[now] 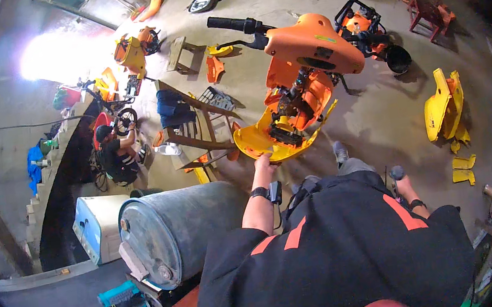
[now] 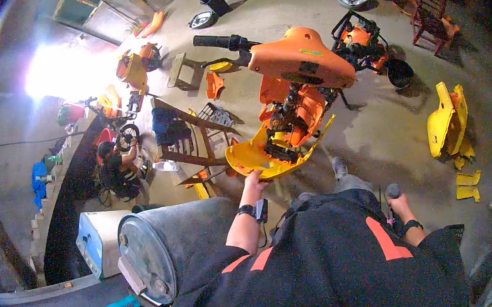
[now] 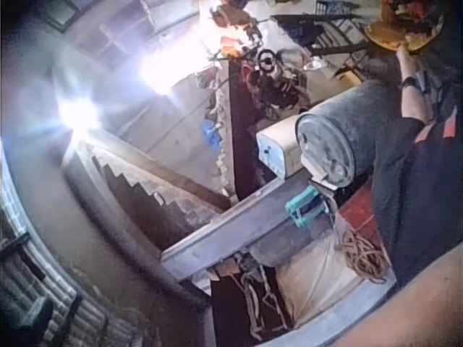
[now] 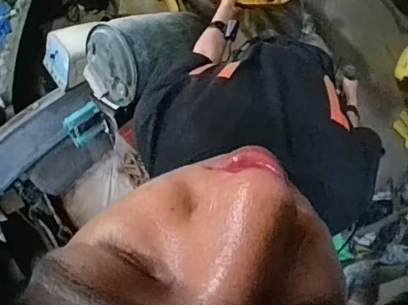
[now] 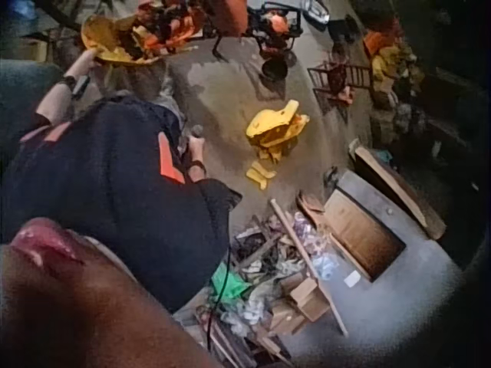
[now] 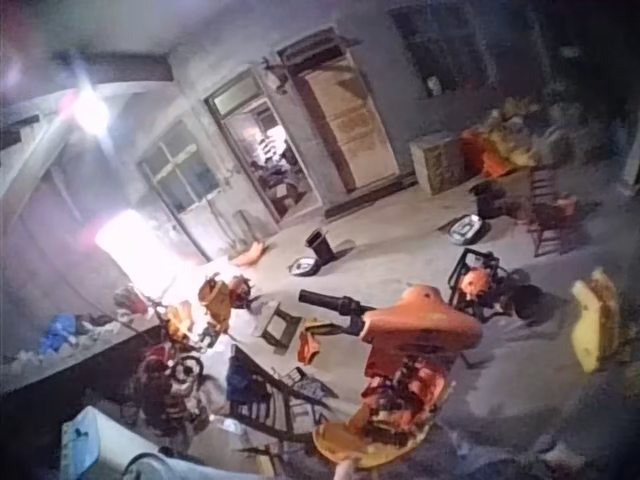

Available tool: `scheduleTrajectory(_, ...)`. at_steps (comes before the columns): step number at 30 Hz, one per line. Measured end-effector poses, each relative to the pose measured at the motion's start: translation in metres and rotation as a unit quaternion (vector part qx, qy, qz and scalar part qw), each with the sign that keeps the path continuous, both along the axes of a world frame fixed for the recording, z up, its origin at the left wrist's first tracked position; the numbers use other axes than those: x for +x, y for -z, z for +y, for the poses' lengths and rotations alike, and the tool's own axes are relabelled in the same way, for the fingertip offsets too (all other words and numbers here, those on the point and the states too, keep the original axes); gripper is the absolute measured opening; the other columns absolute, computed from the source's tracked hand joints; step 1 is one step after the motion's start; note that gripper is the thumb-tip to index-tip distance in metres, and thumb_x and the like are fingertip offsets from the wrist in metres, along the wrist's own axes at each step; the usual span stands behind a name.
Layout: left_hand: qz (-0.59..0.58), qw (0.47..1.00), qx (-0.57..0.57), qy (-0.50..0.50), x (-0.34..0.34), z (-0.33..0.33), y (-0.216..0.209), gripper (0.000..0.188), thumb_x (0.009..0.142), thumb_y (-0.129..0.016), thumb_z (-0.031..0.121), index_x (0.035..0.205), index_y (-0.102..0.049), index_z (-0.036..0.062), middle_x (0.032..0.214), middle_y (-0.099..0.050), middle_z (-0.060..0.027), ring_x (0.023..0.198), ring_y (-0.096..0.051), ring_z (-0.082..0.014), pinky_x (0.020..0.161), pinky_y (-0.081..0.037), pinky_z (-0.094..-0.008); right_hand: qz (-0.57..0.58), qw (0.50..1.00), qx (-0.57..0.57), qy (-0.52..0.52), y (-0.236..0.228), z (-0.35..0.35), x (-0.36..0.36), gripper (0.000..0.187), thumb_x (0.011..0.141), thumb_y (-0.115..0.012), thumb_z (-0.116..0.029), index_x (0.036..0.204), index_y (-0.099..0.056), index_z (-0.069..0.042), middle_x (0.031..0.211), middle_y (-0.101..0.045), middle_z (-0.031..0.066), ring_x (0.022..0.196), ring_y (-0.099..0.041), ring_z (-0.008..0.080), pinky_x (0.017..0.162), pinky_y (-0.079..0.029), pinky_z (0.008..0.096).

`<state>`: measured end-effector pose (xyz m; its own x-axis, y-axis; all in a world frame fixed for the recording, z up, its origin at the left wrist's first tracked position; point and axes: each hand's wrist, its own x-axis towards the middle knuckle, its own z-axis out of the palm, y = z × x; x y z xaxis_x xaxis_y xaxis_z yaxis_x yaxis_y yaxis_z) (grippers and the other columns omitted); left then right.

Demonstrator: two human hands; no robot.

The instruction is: Assembling the outer plastic body panels of an electric scooter using a power drill.

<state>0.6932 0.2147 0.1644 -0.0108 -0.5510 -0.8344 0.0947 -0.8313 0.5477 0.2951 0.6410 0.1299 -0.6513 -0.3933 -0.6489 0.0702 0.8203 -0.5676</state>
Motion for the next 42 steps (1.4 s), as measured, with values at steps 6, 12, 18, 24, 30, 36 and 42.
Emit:
scheduleTrajectory(6,-0.222,0.972,-0.054,-0.046,0.009,-0.003,0.026,0.046,0.079,-0.069,0.016,0.119,-0.052,0.0034,0.107,-0.063,-0.0148,0.091,-0.064,-0.0289,0.071,-0.054,-0.0428,0.034,0.991,0.09,-0.097,-0.026,-0.014,0.007,0.02,0.071,-0.065,-0.015,0.083,-0.065,0.001,0.073,-0.066,0.0147,0.066,-0.062,0.0226,0.063,-0.048,0.0398)
scheduleTrajectory(12,-0.175,0.967,0.002,-0.185,-0.026,-0.001,-0.016,0.059,0.068,-0.081,0.013,0.118,-0.055,-0.0036,0.111,-0.063,-0.0133,0.093,-0.064,-0.0232,0.075,-0.054,-0.0368,0.054,0.994,0.02,-0.09,0.038,0.061,0.006,0.034,0.07,-0.068,-0.025,0.082,-0.064,0.007,0.08,-0.066,0.0262,0.077,-0.066,0.0333,0.068,-0.048,0.043)
scheduleTrajectory(18,-0.162,0.972,-0.049,-0.165,-0.004,0.0,-0.019,0.041,0.072,-0.07,0.01,0.109,-0.057,-0.0028,0.102,-0.064,-0.0126,0.085,-0.062,-0.0213,0.072,-0.05,-0.0365,0.021,0.999,0.018,-0.043,0.01,0.02,-0.006,0.023,0.07,-0.065,-0.017,0.072,-0.063,0.006,0.068,-0.065,0.0141,0.064,-0.064,0.0262,0.06,-0.049,0.0396)
scheduleTrajectory(24,-0.155,0.969,-0.105,-0.16,0.008,0.009,-0.071,0.035,0.074,-0.063,0.002,0.107,-0.057,-0.006,0.099,-0.063,-0.0142,0.083,-0.064,-0.0256,0.07,-0.052,-0.0389,0.125,0.991,0.032,-0.043,0.008,-0.017,-0.024,0.018,0.064,-0.068,-0.012,0.072,-0.061,0.002,0.067,-0.064,0.0132,0.061,-0.065,0.0221,0.056,-0.05,0.0371)
scheduleTrajectory(30,-0.189,0.957,-0.146,-0.165,0.052,0.035,-0.132,0.032,0.069,-0.059,-0.004,0.101,-0.059,-0.0061,0.091,-0.063,-0.014,0.076,-0.064,-0.0281,0.06,-0.05,-0.0405,0.026,0.992,0.048,-0.115,-0.051,-0.096,-0.015,0.014,0.065,-0.064,-0.01,0.076,-0.063,-0.001,0.069,-0.064,0.0115,0.064,-0.065,0.0209,0.057,-0.05,0.0367)
scheduleTrajectory(36,-0.184,0.952,-0.177,-0.167,0.089,0.051,-0.167,0.035,0.069,-0.057,-0.008,0.104,-0.06,-0.0045,0.093,-0.065,-0.0092,0.08,-0.063,-0.0217,0.069,-0.049,-0.0321,-0.023,0.976,-0.065,-0.207,-0.056,-0.157,-0.035,0.015,0.065,-0.063,-0.009,0.078,-0.06,-0.002,0.063,-0.06,0.0048,0.055,-0.057,0.0159,0.052,-0.046,0.0316)
scheduleTrajectory(42,-0.182,0.944,-0.185,-0.203,0.096,0.074,-0.212,0.036,0.072,-0.056,-0.01,0.107,-0.06,-0.0046,0.098,-0.065,-0.0088,0.087,-0.062,-0.0199,0.078,-0.047,-0.0302,-0.005,0.935,-0.163,-0.315,-0.096,-0.236,-0.031,0.014,0.068,-0.065,-0.009,0.079,-0.06,-0.002,0.065,-0.06,0.0044,0.057,-0.058,0.0151,0.055,-0.048,0.0321)
